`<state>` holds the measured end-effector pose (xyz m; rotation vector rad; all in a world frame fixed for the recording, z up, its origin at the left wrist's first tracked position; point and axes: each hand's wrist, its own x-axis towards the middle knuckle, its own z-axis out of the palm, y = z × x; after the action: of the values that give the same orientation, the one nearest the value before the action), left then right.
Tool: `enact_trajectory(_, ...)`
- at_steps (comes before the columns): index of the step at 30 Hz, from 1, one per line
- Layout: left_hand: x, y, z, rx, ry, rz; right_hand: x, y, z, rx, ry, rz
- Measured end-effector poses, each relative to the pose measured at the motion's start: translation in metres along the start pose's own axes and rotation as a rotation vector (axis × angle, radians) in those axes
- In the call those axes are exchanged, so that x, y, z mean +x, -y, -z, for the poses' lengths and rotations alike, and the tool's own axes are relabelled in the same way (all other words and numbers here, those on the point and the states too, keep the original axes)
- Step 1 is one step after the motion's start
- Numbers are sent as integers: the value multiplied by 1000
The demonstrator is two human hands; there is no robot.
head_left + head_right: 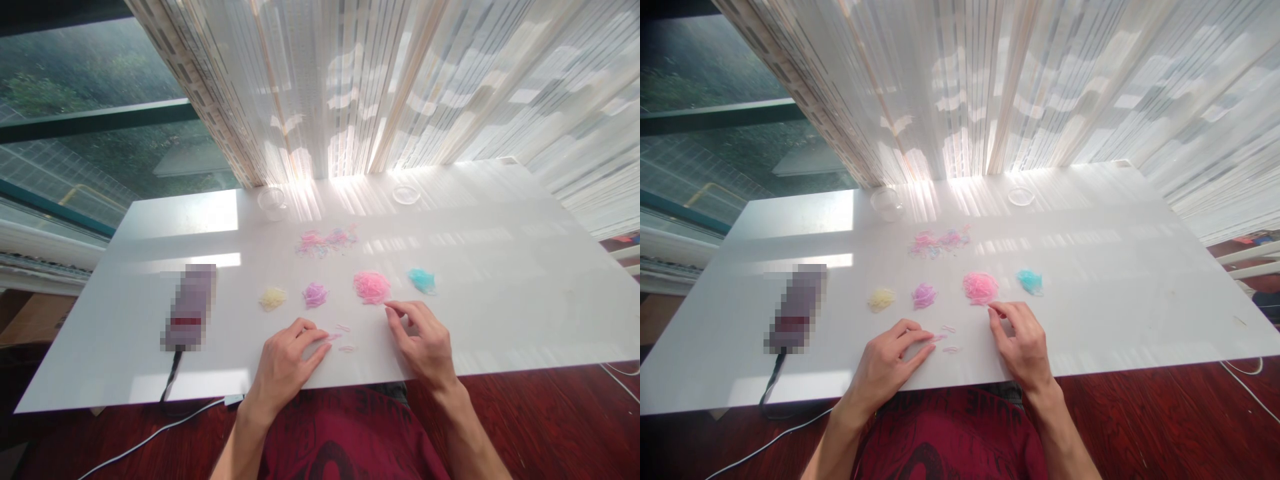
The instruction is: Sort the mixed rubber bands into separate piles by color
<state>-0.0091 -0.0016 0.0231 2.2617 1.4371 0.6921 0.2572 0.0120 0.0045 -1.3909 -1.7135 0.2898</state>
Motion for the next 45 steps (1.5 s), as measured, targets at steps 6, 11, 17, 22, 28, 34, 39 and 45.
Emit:
enact_trajectory(6, 1, -1, -2, 7, 5, -18, -12, 24, -16, 148, 135, 73)
enact_trajectory(11, 1, -3, -2, -19, 20, -15, -14, 33, -21, 184, 227, 105)
enact_trajectory(17, 0, -7, 4, -183, 64, 42, -15, 35, -21, 228, 254, 134)
enact_trajectory(22, -1, -10, 4, -246, 87, 30, -16, 37, -23, 282, 270, 161)
enact_trajectory(28, -2, -11, 1, -290, 57, -6, -16, 38, -24, 316, 273, 148)
enact_trajectory(34, -2, -8, -4, -337, 35, 28, -16, 37, -24, 350, 256, 149)
enact_trajectory(39, 0, -9, -4, -354, 25, 36, -16, 36, -24, 359, 258, 136)
enact_trajectory(45, 0, -8, -4, -378, 19, 50, -15, 36, -24, 374, 263, 128)
